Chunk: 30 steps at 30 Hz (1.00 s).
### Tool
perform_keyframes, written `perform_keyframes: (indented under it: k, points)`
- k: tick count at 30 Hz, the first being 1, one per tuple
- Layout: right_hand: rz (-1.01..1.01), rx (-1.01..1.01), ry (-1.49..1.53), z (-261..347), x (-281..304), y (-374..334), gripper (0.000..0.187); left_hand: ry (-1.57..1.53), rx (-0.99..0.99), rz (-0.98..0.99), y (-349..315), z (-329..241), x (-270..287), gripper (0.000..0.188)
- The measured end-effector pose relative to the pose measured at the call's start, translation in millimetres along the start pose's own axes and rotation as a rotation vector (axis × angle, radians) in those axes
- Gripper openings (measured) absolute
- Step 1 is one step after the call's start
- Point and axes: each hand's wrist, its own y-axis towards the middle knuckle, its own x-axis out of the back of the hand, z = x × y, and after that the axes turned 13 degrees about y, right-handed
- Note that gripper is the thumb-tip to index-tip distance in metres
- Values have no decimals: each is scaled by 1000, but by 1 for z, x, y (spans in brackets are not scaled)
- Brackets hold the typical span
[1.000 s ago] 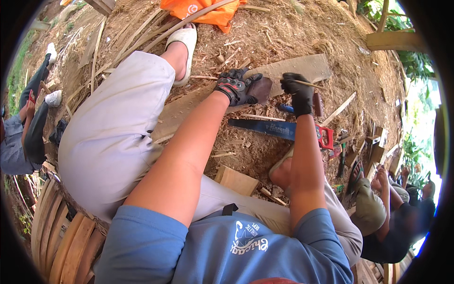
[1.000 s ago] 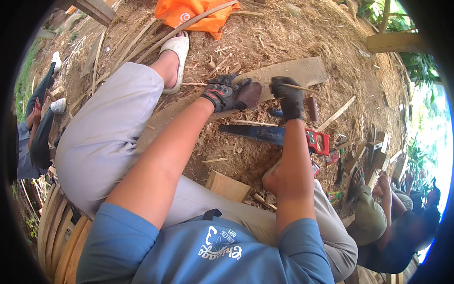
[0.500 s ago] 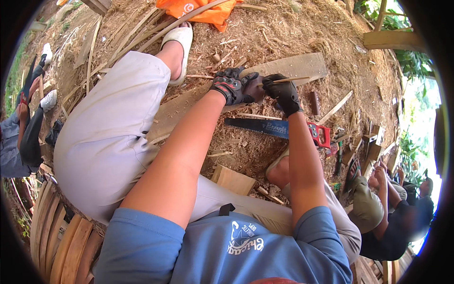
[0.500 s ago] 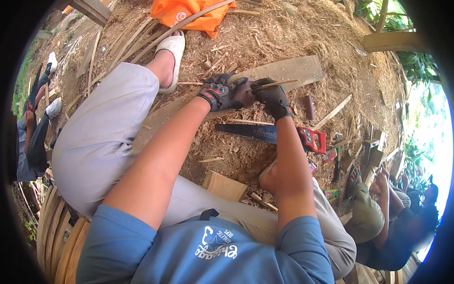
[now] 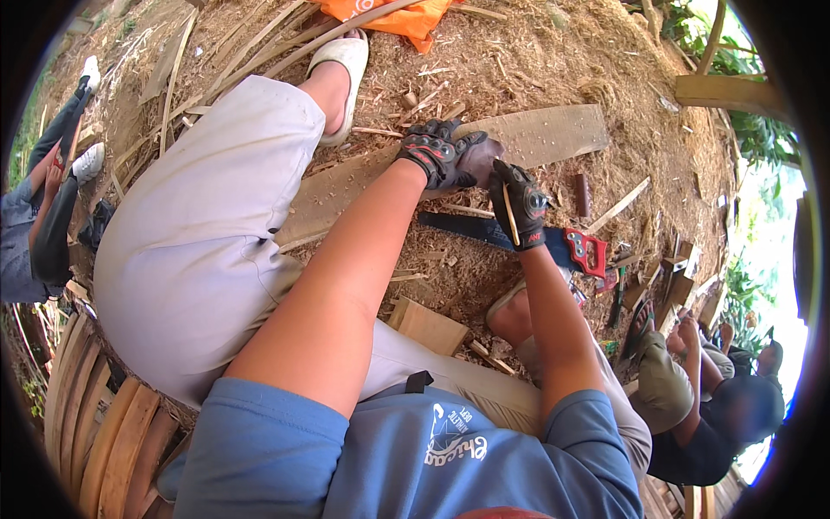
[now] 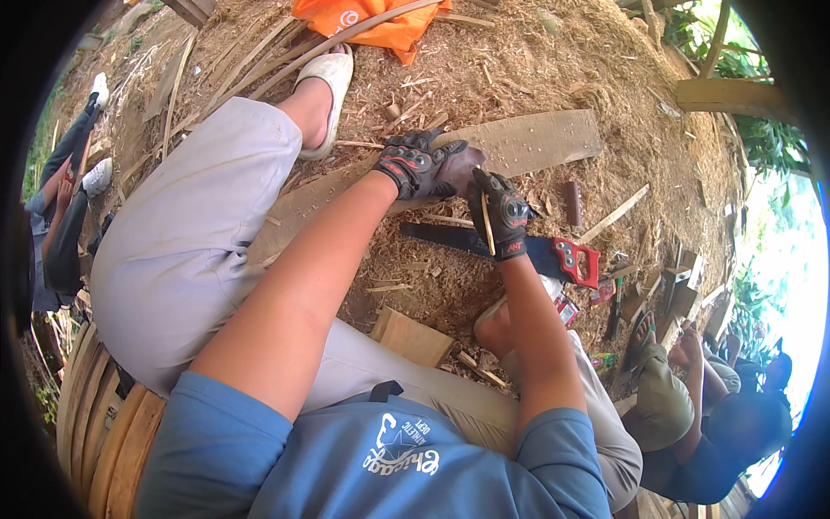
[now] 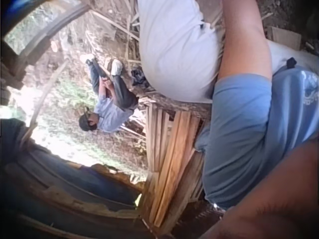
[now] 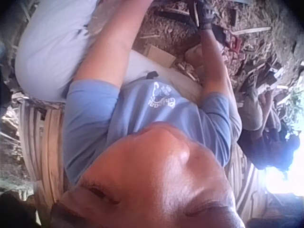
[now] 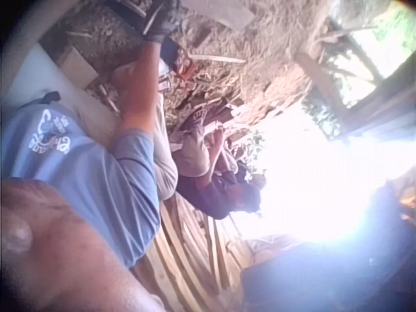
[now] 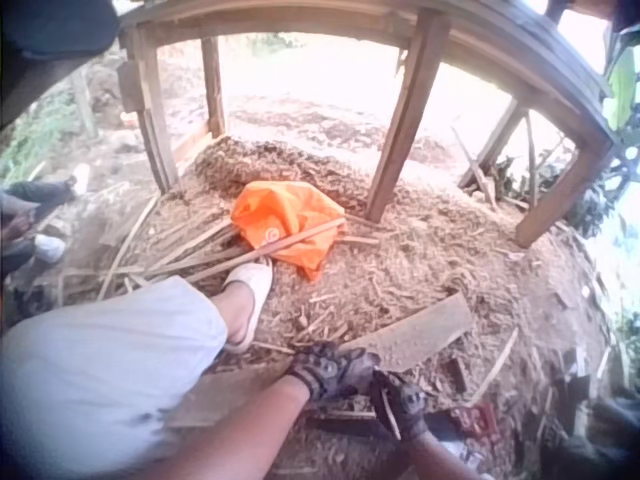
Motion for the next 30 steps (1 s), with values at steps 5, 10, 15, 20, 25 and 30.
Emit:
perform_keyframes:
  k: [5,10,15,20,25,30]
  points:
    - [52,113,-25,30,-14,11,25,-6,22,11,7,3,-9,97]
    - [-258,-285,474,-13,0,15,29,24,7,-12,4,0,-5,96]
    - [-156,-643,906,24,6,32,28,27,29,-2,-2,7,-5,97]
    - [-18,-431,707,10,0,16,27,13,14,-14,1,0,-4,96]
    - [285,-478,762,-3,9,22,37,39,20,-8,1,-1,-3,95]
    - [528,-548,760,19,45,38,42,15,14,25,4,5,-5,97]
